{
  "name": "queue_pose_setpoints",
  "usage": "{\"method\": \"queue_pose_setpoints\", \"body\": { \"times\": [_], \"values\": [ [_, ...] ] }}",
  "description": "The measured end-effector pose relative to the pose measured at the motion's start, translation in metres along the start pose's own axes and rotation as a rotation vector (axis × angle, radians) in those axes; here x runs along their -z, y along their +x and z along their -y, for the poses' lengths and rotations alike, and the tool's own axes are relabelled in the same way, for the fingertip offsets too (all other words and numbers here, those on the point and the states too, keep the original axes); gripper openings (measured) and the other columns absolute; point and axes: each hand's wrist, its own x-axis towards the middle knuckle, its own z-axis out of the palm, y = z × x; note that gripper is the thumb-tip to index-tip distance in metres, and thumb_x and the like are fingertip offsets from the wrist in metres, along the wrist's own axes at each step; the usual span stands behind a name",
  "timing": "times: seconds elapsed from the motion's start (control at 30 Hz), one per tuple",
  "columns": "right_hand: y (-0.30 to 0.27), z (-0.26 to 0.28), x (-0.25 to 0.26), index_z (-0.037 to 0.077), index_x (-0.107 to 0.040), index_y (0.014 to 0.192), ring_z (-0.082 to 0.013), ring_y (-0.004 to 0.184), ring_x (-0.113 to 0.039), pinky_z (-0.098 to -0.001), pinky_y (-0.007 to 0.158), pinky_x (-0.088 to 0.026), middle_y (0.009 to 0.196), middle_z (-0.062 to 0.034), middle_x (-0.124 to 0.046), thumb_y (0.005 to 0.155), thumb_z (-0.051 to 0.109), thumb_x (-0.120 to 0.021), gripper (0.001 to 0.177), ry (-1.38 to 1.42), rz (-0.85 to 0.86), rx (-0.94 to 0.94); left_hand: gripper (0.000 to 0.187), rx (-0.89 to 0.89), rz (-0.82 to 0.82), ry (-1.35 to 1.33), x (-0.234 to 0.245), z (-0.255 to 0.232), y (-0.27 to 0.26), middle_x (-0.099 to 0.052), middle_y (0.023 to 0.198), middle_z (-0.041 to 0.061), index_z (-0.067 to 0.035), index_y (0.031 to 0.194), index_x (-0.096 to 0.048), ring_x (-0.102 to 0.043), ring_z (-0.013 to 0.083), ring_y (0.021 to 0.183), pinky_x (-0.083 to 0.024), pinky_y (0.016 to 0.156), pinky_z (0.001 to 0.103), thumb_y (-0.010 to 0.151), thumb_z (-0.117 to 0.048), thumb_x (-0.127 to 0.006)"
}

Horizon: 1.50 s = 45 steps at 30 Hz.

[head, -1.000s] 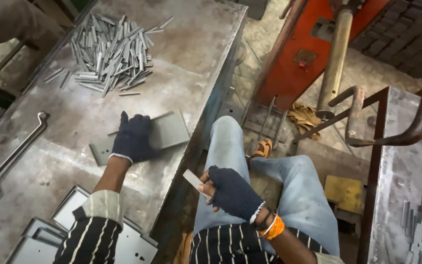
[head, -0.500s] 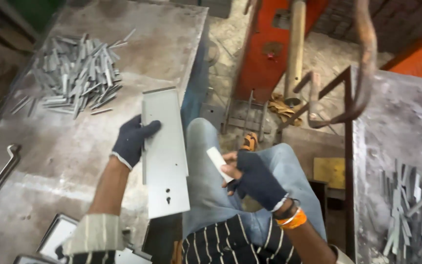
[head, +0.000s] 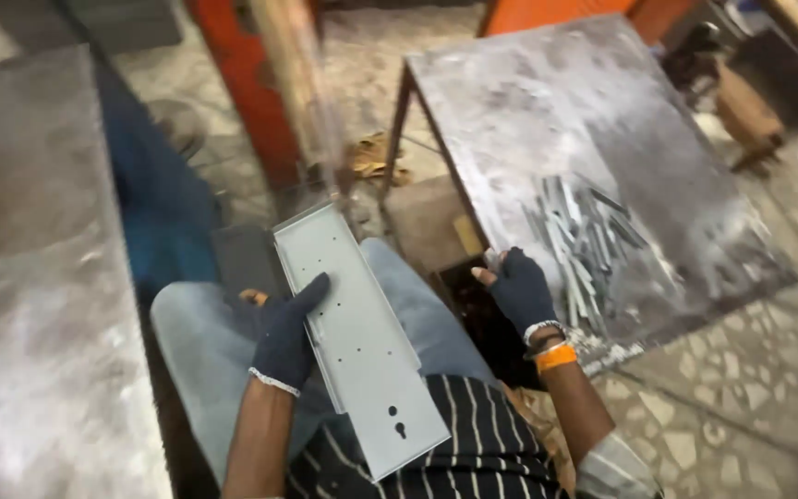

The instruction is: The person sits at a manual press machine and punches holes in rectangular metal plates, holding each plate under the press and operating it, producing sparks at times. They set finished plates on the table, handle small metal strips, and stack the completed plates.

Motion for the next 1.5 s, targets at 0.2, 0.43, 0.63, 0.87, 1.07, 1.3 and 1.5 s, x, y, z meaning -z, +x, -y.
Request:
{"method": "queue_pose_setpoints", "body": {
  "times": [0.2,0.43,0.63,0.87,1.07,1.3,1.5],
  "values": [
    [-0.004,-0.104,0.005,0.005,-0.069,0.092,-0.0441,0.086,-0.067,-0.0547,0.073,-0.052,0.088,-0.0215,-0.070,0.074,0.040,-0.080,0.041,-0.311,-0.138,-0.241,0.041,-0.042,0.138,0.160,-0.034,0.034,0.025,-0.075,0.103,0.012,0.005,0.121,-0.067,-0.074,0.0223,0.084,-0.060,0.074,0.036,0.086,-0.014,-0.075],
    [-0.040,-0.097,-0.008,0.014,-0.069,0.087,-0.0400,0.078,-0.069,-0.0538,0.070,-0.053,0.081,-0.0150,-0.071,0.083,0.030,-0.070,0.016,-0.445,-0.173,-0.256,0.037,-0.038,0.121,0.115,-0.054,0.049,0.027,-0.075,0.100,0.015,0.007,0.117,-0.069,-0.072,0.0254,0.080,-0.059,0.071,0.037,0.087,-0.014,-0.072],
    [-0.037,-0.102,-0.010,0.014,-0.069,0.084,-0.0364,0.069,-0.069,-0.0492,0.063,-0.054,0.078,-0.0141,-0.070,0.086,0.036,-0.071,0.023,-0.578,-0.200,-0.086,0.035,-0.148,0.085,0.161,-0.066,0.050,0.022,-0.076,0.102,0.014,0.007,0.117,-0.069,-0.073,0.0231,0.085,-0.059,0.076,0.036,0.087,-0.013,-0.071],
    [-0.047,-0.098,-0.005,0.016,-0.076,0.096,-0.0354,0.068,-0.069,-0.0479,0.061,-0.054,0.081,-0.0124,-0.071,0.086,0.041,-0.071,0.027,-0.499,-0.219,0.002,0.038,-0.199,0.082,0.220,-0.070,0.052,0.018,-0.076,0.102,0.014,0.006,0.119,-0.070,-0.072,0.0229,0.084,-0.058,0.075,0.036,0.086,-0.013,-0.073],
    [-0.063,-0.071,-0.016,0.012,-0.075,0.093,-0.0348,0.066,-0.069,-0.0475,0.057,-0.053,0.077,-0.0115,-0.070,0.081,0.047,-0.074,0.037,-0.541,-0.261,-0.026,0.037,-0.197,0.072,0.191,-0.076,0.053,0.015,-0.076,0.103,0.012,0.004,0.119,-0.071,-0.072,0.0216,0.085,-0.058,0.076,0.034,0.085,-0.010,-0.073],
    [-0.047,-0.069,-0.031,0.011,-0.068,0.079,-0.0356,0.070,-0.069,-0.0467,0.063,-0.053,0.080,-0.0120,-0.070,0.080,0.034,-0.073,0.023,-0.274,-0.366,0.011,0.031,-0.221,0.072,0.209,-0.079,0.058,0.015,-0.076,0.100,0.010,0.002,0.113,-0.070,-0.072,0.0204,0.085,-0.058,0.075,0.034,0.085,-0.010,-0.075],
    [-0.024,0.091,0.065,0.007,-0.068,0.074,-0.0319,0.059,-0.065,-0.0434,0.059,-0.049,0.067,-0.0116,-0.063,0.084,0.028,-0.080,0.026,0.170,-0.102,0.069,0.027,-0.163,0.044,0.281,-0.092,0.050,-0.002,-0.074,0.089,0.005,-0.001,0.109,-0.073,-0.069,0.0147,0.072,-0.055,0.061,0.031,0.087,-0.017,-0.074]
  ]
}}
